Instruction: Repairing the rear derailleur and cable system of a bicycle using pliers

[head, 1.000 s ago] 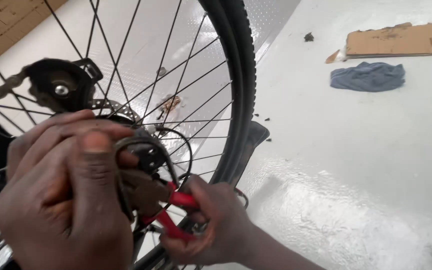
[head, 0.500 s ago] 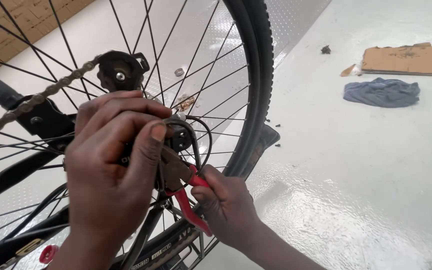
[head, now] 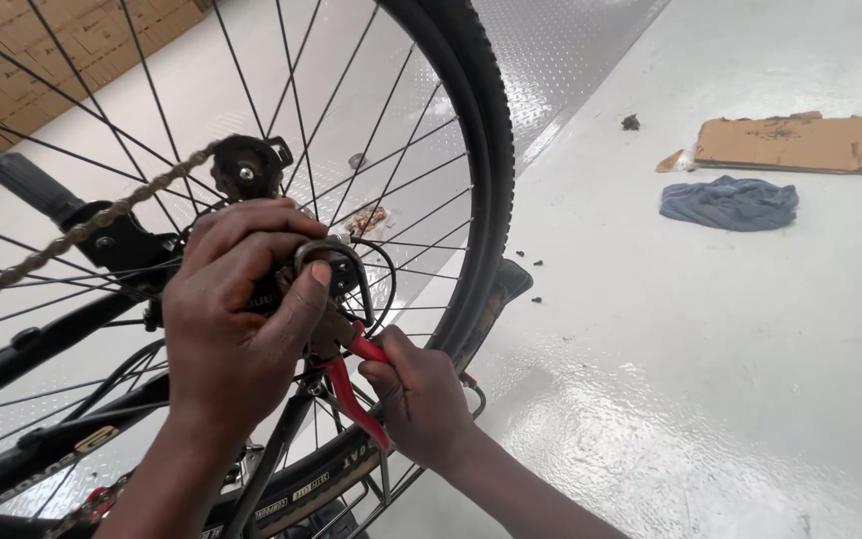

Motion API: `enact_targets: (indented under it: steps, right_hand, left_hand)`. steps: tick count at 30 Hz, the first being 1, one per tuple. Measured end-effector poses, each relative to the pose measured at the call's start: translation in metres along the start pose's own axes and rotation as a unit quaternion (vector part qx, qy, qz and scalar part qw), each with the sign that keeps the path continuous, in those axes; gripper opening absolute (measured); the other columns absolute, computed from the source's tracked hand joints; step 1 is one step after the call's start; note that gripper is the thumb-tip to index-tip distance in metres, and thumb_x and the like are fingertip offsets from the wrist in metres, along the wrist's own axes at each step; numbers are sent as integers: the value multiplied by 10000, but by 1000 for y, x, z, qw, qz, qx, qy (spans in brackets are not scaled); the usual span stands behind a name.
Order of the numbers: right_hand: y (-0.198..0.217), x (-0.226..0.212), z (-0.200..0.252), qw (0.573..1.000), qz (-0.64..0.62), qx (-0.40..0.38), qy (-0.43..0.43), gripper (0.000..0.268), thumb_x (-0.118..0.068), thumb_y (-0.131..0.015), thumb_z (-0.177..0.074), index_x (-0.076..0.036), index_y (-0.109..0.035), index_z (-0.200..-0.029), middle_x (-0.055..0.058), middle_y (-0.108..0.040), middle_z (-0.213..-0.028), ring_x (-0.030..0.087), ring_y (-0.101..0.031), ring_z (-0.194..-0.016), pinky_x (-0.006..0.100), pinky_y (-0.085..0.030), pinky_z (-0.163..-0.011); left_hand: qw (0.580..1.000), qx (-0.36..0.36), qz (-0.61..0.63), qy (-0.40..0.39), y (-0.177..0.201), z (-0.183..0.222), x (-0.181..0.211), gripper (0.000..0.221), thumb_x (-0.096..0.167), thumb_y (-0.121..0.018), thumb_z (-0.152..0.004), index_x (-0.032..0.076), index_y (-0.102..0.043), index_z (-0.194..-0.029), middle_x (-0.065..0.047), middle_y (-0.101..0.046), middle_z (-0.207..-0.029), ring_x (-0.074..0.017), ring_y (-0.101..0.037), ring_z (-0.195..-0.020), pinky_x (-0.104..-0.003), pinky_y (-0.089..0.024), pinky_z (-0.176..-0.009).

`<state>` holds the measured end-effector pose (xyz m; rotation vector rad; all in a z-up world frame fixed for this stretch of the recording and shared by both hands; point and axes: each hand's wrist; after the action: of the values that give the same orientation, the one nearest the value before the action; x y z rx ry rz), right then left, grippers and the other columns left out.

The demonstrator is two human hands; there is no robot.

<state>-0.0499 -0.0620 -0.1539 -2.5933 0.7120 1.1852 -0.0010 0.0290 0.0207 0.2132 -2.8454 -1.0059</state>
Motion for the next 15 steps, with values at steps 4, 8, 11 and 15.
enact_targets:
  steps: [4, 8, 11, 15]
  right_hand:
    - [5, -17, 7, 998, 48, 4, -33, 450, -520, -295, -1058, -121, -430, -902, 13, -465, -603, 178, -430, -437, 348, -319, -445]
    - [6, 17, -4, 997, 65, 11, 33, 520, -584, -284, -1044, -121, -439, -866, -4, -472, -587, 162, -464, -435, 340, -346, -412]
    - [24, 7, -6, 996, 72, -51, 16, 538, -599, -256, -1026, -106, -458, -953, 28, -523, -653, 214, -486, -482, 347, -353, -481]
    - [14, 8, -5, 999, 27, -29, 20, 500, -558, -305, -1049, -106, -434, -879, -9, -413, -622, 142, -360, -497, 323, -295, -481]
  left_hand:
    - [1000, 1, -1, -15, -1, 0, -1, 94, 60, -627, -974, -17, -642, -922, -113, -685, -1072, -322, -591, -1165, -449, -467, -1052]
    - [999, -3, -31, -31, 0, 0, -3, 130, 101, -590, -975, -8, -624, -913, -121, -653, -1077, -355, -560, -1218, -462, -429, -1063]
    - [999, 3, -34, -38, -3, 1, -1, 95, 72, -585, -937, -13, -616, -909, -126, -633, -1089, -361, -541, -1240, -474, -414, -1071]
    - [1000, 4, 0, 14, 6, -4, 2, 252, 213, -491, -1050, 1, -617, -998, -132, -596, -1192, -325, -506, -1265, -457, -420, -1077]
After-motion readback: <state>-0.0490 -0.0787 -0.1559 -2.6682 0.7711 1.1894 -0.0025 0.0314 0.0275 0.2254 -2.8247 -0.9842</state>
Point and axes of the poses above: each hand's wrist, its own z-axis away from the middle knuckle, its own y-axis out of the back of the hand, x = y × z
